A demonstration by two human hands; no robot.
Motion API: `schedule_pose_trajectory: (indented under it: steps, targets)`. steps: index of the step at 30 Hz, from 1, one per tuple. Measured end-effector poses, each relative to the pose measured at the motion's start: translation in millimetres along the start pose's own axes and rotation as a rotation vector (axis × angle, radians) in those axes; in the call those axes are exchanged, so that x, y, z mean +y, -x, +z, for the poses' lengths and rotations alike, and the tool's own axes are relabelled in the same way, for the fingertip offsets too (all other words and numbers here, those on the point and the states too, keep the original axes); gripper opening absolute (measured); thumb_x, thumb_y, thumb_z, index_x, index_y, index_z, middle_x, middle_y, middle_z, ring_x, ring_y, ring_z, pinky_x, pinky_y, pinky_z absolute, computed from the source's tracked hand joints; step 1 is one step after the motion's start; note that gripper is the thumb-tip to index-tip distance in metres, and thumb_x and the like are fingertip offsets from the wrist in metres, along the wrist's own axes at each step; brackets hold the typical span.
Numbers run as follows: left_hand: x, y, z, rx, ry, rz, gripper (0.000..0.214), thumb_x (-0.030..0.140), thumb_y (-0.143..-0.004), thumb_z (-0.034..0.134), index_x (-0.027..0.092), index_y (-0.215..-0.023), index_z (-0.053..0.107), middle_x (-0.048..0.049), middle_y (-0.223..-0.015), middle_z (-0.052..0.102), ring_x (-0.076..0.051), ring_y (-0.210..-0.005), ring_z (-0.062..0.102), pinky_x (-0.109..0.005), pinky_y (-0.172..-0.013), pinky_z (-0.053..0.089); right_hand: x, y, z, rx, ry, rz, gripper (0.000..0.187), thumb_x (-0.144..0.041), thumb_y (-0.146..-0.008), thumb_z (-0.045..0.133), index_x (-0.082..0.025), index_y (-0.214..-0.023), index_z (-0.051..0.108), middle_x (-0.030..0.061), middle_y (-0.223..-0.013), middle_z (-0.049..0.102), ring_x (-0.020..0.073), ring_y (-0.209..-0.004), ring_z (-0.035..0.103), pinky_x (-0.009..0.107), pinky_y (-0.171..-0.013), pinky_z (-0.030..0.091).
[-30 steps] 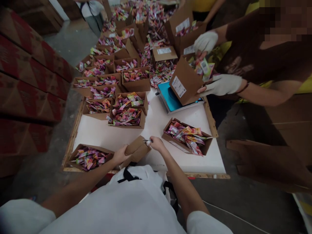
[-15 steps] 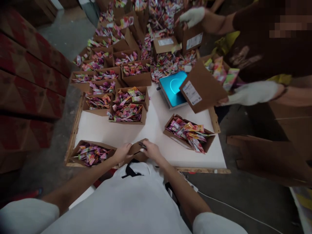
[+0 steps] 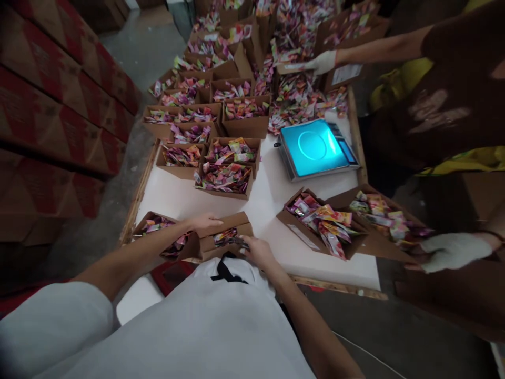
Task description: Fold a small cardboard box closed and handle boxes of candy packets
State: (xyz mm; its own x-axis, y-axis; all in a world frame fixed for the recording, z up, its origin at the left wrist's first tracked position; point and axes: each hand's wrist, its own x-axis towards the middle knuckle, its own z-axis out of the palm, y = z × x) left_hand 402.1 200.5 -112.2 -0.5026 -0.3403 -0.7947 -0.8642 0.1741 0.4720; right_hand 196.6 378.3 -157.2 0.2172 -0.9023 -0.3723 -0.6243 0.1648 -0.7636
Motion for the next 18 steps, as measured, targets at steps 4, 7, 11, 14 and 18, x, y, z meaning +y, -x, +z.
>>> schedule_pose_trajectory:
  steps: [4,7,11,14,18]
  targets:
    - [-0.3,-0.7,8.7,0.1,-0.033,0.011,0.045,0.046,-0.083,0.041,0.013,-0.094,0.069,-0.0022,-0.084,0.069,-0.019,-0.079,0.058,-0.025,-0.068,0.045,-12.8,1.1,-5.3,-0.061,0.093,0.027,0.027,-0.019,-0.08,0.057,-0.023,-0.107,0.059,0.0047,-0.103,0.068,0.0194,-0.091,0.062,0.024,-0.069,0.04]
    - [5.8,-2.6,20.8,0.228,-0.098,-0.023,0.04,0.042,-0.085,0.041,0.014,-0.091,0.068,-0.0039,-0.085,0.069,-0.019,-0.079,0.058,-0.027,-0.072,0.044,-20.7,12.0,-10.4,-0.082,0.157,0.043,0.015,-0.021,-0.083,0.054,-0.022,-0.096,0.061,0.0059,-0.097,0.069,0.0196,-0.087,0.062,0.025,-0.065,0.037]
    - [11.6,-13.0,27.4,0.389,-0.174,-0.096,0.032,0.039,-0.085,0.046,0.016,-0.085,0.067,-0.0079,-0.087,0.068,-0.021,-0.083,0.06,-0.029,-0.077,0.043,-22.4,34.3,-11.9,-0.102,0.215,0.04,0.009,-0.017,-0.079,0.058,-0.022,-0.085,0.062,0.005,-0.091,0.069,0.0195,-0.082,0.061,0.025,-0.063,0.035]
    - [8.1,-17.7,20.4,0.5,-0.209,-0.16,0.032,0.038,-0.088,0.043,0.017,-0.089,0.066,-0.0101,-0.089,0.068,-0.022,-0.086,0.061,-0.03,-0.079,0.044,-21.4,44.3,-11.4,-0.083,0.233,0.049,0.007,-0.016,-0.076,0.06,-0.022,-0.079,0.062,0.0039,-0.085,0.068,0.0192,-0.078,0.06,0.026,-0.062,0.035]
    - [-0.7,-9.1,17.5,0.541,-0.223,-0.134,0.034,0.041,-0.085,0.052,0.015,-0.104,0.062,-0.011,-0.096,0.067,-0.023,-0.088,0.061,-0.03,-0.078,0.045,-28.0,35.7,-15.0,0.038,0.226,0.052,0.016,-0.032,-0.088,0.048,-0.021,-0.094,0.059,0.0054,-0.087,0.066,0.02,-0.08,0.059,0.027,-0.063,0.036]
